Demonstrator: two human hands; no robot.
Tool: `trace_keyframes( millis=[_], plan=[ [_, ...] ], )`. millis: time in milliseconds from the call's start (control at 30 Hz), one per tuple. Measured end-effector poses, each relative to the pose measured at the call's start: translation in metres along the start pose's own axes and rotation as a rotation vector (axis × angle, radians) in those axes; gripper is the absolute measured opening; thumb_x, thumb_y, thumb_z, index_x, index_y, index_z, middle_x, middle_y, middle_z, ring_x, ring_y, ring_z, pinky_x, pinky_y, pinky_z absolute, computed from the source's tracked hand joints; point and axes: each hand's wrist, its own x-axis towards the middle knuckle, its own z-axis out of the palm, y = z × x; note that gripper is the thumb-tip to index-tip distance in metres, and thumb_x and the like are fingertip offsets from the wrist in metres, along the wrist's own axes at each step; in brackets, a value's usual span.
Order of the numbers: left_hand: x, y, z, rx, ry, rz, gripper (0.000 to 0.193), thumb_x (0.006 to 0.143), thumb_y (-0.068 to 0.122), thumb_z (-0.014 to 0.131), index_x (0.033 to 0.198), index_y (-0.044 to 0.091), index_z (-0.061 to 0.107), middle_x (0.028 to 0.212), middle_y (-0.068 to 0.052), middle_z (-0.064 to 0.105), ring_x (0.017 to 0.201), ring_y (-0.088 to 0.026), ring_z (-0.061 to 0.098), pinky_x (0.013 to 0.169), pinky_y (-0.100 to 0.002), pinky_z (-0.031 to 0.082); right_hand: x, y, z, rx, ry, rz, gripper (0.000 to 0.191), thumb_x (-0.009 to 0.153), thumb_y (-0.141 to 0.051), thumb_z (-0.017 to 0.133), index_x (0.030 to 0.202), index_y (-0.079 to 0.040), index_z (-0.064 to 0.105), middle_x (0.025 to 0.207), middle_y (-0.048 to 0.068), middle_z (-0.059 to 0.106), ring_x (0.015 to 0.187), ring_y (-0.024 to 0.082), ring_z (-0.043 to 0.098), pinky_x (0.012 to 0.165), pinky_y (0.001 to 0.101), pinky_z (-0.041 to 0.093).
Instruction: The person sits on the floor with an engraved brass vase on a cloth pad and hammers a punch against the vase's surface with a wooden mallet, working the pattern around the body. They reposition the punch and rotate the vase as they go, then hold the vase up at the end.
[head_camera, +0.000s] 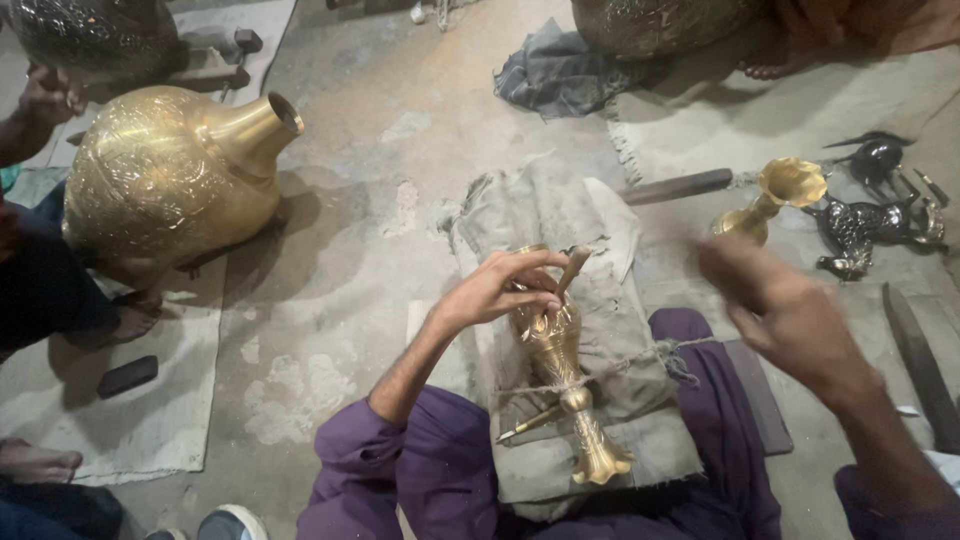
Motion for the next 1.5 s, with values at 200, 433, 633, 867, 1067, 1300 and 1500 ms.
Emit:
trace_keyframes(
  millis=[200, 433, 633, 867, 1067, 1300, 1500],
  plan=[
    [-0.006, -0.006, 0.004, -0.032, 0.030, -0.036, 0.051, 0.094, 0.023, 0.077, 0.139, 0.009, 0.058, 0.101, -0.009, 0.081, 0.097, -0.018, 0.080, 0.087, -0.035, 0.062, -0.001, 0.005, 0.004, -0.026, 0.040, -0.009, 0.063, 0.090, -0.017, 0.069, 0.150, -0.024, 0.052, 0.119, 0.012, 0.072, 0.085, 0.023, 0.072, 0.081, 0.0365, 0.063],
    [-0.011, -0.015, 0.008, -0.039, 0.076, -0.007, 0.051, 0.093, 0.023, 0.078, 0.138, 0.010, 0.059, 0.104, -0.008, 0.081, 0.098, -0.018, 0.080, 0.088, -0.034, 0.064, -0.008, 0.002, 0.010, 0.138, 0.078, 0.024, 0.057, 0.094, -0.019, 0.071, 0.147, -0.025, 0.050, 0.119, 0.007, 0.073, 0.095, 0.020, 0.073, 0.086, 0.0347, 0.060],
    [-0.006, -0.010, 0.005, -0.005, 0.068, -0.023, 0.050, 0.093, 0.022, 0.078, 0.138, 0.010, 0.060, 0.100, -0.008, 0.082, 0.093, -0.017, 0.080, 0.084, -0.034, 0.063, -0.006, 0.000, 0.001, -0.480, -0.027, -0.068, 0.072, 0.083, -0.014, 0.074, 0.151, -0.029, 0.055, 0.114, 0.003, 0.075, 0.086, 0.020, 0.073, 0.077, 0.0366, 0.063],
    [0.000, -0.003, 0.001, -0.024, 0.016, -0.026, 0.052, 0.095, 0.022, 0.075, 0.141, 0.009, 0.056, 0.099, -0.008, 0.081, 0.093, -0.018, 0.080, 0.084, -0.034, 0.063, 0.000, -0.014, -0.009, -0.423, -0.033, 0.023, 0.073, 0.084, -0.013, 0.073, 0.153, -0.029, 0.054, 0.116, 0.005, 0.075, 0.078, 0.021, 0.072, 0.074, 0.0368, 0.062],
    [0.001, -0.005, 0.002, -0.018, 0.012, -0.033, 0.054, 0.094, 0.024, 0.075, 0.142, 0.010, 0.056, 0.099, -0.008, 0.081, 0.094, -0.019, 0.081, 0.085, -0.035, 0.064, 0.008, -0.012, -0.010, 0.098, -0.048, 0.117, 0.068, 0.091, -0.014, 0.072, 0.153, -0.018, 0.045, 0.123, 0.011, 0.068, 0.099, 0.024, 0.071, 0.088, 0.0363, 0.060],
    [-0.003, -0.006, 0.004, -0.018, 0.052, -0.023, 0.051, 0.095, 0.022, 0.075, 0.140, 0.008, 0.057, 0.098, -0.008, 0.081, 0.093, -0.018, 0.080, 0.084, -0.034, 0.063, 0.011, 0.000, -0.002, -0.045, -0.016, -0.025, 0.066, 0.091, -0.013, 0.071, 0.153, -0.022, 0.050, 0.131, 0.011, 0.068, 0.097, 0.023, 0.072, 0.084, 0.0340, 0.062],
    [-0.003, -0.008, 0.004, -0.022, 0.053, -0.023, 0.051, 0.094, 0.022, 0.077, 0.138, 0.008, 0.058, 0.097, -0.008, 0.081, 0.092, -0.018, 0.080, 0.083, -0.033, 0.063, 0.012, 0.000, 0.002, -0.161, -0.014, -0.013, 0.058, 0.094, -0.017, 0.074, 0.148, -0.025, 0.053, 0.118, 0.005, 0.074, 0.088, 0.018, 0.074, 0.080, 0.0333, 0.063]
  ],
)
